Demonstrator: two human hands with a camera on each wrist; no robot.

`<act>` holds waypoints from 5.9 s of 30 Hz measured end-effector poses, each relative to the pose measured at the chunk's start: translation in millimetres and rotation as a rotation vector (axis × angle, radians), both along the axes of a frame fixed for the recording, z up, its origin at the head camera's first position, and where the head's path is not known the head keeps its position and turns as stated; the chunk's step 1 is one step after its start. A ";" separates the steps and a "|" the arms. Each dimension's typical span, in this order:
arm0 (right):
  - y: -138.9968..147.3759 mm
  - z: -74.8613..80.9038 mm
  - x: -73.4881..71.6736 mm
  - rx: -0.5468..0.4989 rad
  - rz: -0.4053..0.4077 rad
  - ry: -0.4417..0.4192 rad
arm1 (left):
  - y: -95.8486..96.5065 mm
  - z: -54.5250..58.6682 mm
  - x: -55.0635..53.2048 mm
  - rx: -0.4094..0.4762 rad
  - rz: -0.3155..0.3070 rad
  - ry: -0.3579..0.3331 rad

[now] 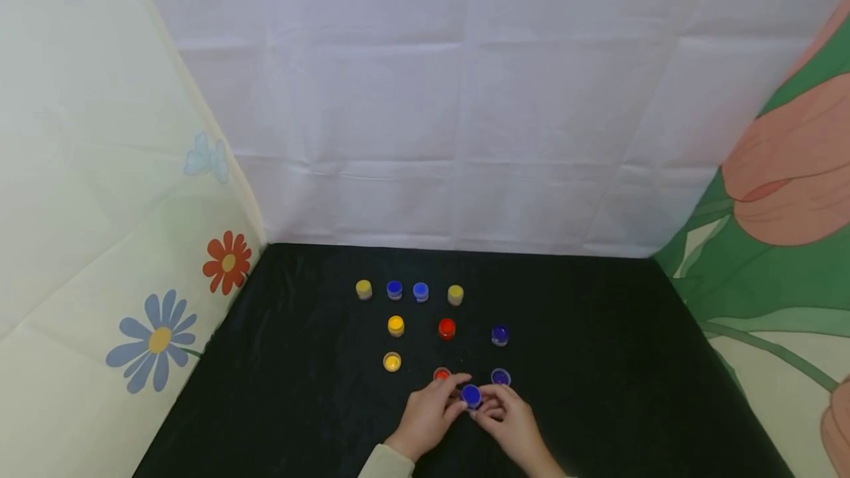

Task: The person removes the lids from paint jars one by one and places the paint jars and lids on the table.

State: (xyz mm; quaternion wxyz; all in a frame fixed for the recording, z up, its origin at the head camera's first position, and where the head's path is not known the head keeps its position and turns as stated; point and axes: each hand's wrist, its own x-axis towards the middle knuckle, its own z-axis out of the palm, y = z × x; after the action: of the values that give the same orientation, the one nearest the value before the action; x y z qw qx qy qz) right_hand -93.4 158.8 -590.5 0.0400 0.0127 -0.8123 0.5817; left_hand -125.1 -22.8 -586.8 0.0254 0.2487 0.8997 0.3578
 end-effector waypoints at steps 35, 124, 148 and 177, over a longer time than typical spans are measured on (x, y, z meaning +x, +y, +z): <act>-0.2 -2.6 -2.4 0.007 0.001 0.005 | 2.4 -0.6 -1.3 0.013 0.011 -0.055; -8.3 7.4 -4.9 0.182 -0.043 0.013 | 0.8 25.1 -19.8 0.127 -0.025 -0.069; 18.1 49.5 -106.8 0.616 0.016 0.133 | 25.3 21.8 -31.6 -0.002 -0.037 0.061; 13.8 31.8 -130.7 0.828 0.083 0.078 | 43.2 12.4 -27.2 -0.396 0.036 0.194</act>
State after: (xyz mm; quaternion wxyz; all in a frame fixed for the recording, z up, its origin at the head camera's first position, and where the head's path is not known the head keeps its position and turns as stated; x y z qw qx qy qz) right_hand -224.1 172.5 -558.7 0.0391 0.0825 -0.9742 0.2062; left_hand -152.3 20.4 -574.4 -0.0195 0.2558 0.9550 0.1487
